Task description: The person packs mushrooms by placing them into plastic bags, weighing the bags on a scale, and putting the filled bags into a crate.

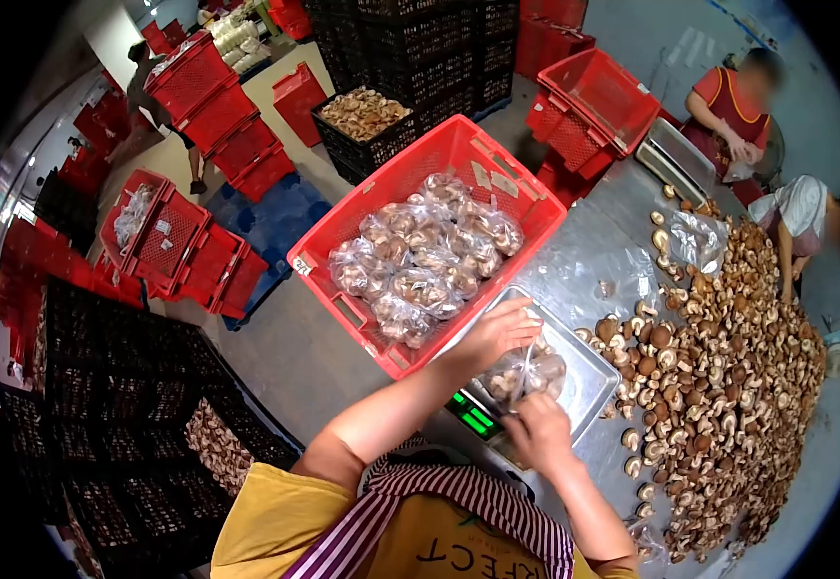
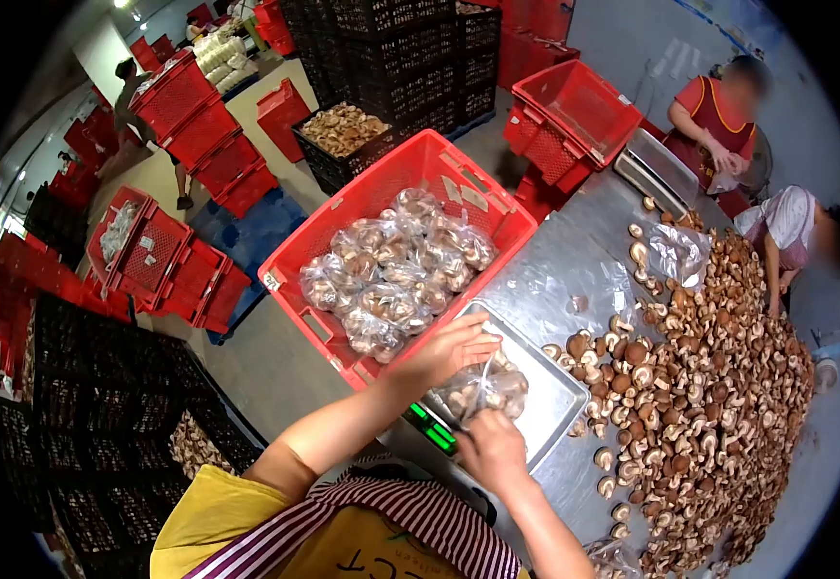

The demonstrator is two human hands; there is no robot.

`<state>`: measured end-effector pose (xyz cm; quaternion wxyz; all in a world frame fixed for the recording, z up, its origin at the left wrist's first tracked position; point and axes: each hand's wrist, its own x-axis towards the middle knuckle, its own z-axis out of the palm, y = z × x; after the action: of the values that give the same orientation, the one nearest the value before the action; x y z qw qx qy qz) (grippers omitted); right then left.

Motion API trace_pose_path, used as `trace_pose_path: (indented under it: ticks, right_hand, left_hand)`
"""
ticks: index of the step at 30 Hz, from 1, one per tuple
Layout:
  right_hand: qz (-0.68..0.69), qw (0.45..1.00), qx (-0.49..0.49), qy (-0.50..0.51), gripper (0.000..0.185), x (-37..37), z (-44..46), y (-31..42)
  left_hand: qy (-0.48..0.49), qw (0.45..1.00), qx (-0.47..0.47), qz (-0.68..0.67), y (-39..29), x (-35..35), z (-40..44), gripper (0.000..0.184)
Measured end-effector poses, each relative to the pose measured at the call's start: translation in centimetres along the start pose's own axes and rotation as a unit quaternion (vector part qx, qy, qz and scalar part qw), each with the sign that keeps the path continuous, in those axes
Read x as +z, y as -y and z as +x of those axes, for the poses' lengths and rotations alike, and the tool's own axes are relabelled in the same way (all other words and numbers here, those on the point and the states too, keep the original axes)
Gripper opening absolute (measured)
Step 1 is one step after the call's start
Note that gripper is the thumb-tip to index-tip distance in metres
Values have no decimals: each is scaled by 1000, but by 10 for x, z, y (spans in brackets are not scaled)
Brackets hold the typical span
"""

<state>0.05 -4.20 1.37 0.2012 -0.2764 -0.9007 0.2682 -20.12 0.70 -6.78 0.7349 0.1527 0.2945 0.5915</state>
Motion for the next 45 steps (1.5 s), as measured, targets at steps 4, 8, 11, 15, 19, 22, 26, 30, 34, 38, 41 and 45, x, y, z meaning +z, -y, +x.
trace_pose_path:
  ticks: [4,8,11,15,19,22,26,30,34,38,41,45]
  right_hand:
    - [311,909,232,-153,7,-9,4,-17]
    - [325,919,163,-154,6,-5,25,7]
    - [285,945,103,-119,9,0,47,19]
    - [278,938,129,-162,25,-18,62,7]
    - [276,923,170,-208,25,-36,54,-12]
    - [258,909,232,-230,25,-26,38,-36]
    - [272,878,314,-238,24,-13,25,-51]
    - [240,865,373,-234,23,6,9,-81]
    - [164,850,446,-226,21,6,4,-89]
    - [116,877,409,-222,20,2,-26,-98]
    - [84,866,425,-249,19,2,-55,-99]
    - [14,787,505,-355,17,-9,-117,-95]
  left_hand:
    - [9,948,29,317,1,5,-17,61]
    - [81,585,278,757,15,4,-33,70]
    - [82,656,301,687,9,-3,-22,51]
    - [6,730,297,615,-14,-44,8,27]
    - [-58,813,196,545,-115,-53,30,20]
    - [-112,612,230,749,-185,-95,86,21]
    - [-169,428,109,881,-259,-132,146,22]
    - [-217,433,-43,874,-266,-201,188,32]
    - [-236,439,-145,855,-248,-194,188,50]
    - [10,700,85,709,-238,-307,226,59]
    - [-64,560,31,826,-240,-275,219,55]
    - [-156,352,55,921,-220,-264,199,54]
